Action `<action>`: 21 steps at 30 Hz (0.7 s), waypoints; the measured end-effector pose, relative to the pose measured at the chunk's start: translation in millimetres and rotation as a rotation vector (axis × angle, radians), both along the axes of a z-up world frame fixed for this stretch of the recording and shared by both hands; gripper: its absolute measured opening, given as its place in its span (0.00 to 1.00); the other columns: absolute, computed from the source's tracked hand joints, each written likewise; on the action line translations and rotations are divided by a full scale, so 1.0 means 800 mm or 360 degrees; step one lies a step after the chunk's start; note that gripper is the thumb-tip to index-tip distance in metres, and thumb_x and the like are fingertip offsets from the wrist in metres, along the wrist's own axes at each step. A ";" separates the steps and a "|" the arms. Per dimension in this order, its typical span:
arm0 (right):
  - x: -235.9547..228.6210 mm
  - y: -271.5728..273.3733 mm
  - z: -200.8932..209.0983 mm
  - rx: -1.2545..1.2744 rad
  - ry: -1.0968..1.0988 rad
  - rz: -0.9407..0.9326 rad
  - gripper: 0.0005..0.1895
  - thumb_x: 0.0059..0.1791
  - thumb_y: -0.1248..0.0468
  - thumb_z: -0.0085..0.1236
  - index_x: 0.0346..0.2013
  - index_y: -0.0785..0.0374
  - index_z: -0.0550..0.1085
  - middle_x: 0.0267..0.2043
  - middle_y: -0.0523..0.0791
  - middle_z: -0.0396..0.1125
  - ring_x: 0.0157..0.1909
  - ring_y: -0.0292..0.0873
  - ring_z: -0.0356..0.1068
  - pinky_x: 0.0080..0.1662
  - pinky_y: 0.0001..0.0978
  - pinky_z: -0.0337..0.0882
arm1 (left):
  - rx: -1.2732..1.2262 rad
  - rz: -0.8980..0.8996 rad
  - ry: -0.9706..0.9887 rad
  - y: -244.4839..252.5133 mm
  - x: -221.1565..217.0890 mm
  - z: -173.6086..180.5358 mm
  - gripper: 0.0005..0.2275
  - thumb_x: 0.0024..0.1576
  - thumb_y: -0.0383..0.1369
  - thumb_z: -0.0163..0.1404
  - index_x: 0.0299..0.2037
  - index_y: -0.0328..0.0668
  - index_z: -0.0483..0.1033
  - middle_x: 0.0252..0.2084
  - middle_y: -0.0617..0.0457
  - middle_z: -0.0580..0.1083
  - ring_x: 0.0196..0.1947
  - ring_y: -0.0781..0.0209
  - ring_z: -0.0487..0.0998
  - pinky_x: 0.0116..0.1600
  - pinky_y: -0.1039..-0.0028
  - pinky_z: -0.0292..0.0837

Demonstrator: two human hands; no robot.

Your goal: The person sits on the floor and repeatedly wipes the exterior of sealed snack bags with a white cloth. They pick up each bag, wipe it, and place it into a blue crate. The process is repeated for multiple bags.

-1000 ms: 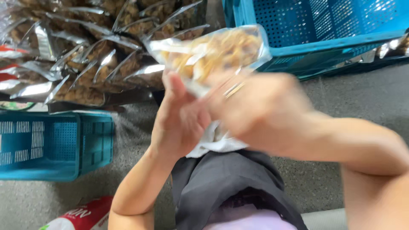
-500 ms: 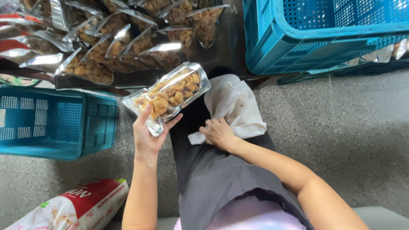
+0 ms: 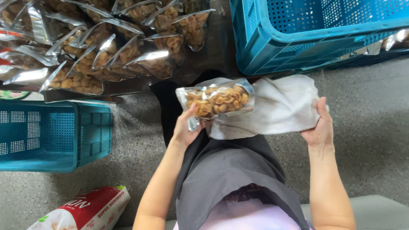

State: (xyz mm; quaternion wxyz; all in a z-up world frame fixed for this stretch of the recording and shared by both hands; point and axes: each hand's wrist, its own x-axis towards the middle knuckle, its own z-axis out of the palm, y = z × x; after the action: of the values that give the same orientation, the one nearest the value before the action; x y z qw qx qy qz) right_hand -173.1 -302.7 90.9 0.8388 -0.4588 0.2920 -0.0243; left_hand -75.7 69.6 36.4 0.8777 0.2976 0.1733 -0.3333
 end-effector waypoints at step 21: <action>0.119 0.115 -0.177 -0.2829 -0.0474 0.0510 0.17 0.56 0.54 0.51 0.46 0.65 0.78 0.45 0.51 0.72 0.52 0.54 0.71 0.59 0.45 0.69 | 0.0826 -0.0069 -0.0395 0.016 -0.021 -0.104 0.19 0.67 0.41 0.40 0.56 0.31 0.69 0.45 0.49 0.78 0.38 0.63 0.81 0.41 0.70 0.83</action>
State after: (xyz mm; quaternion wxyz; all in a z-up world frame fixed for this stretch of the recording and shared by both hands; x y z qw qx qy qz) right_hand -78.3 -210.8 -50.8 0.1993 -0.9628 -0.0125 -0.1822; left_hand -92.4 82.4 -46.8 0.7794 0.5544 0.1376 -0.2576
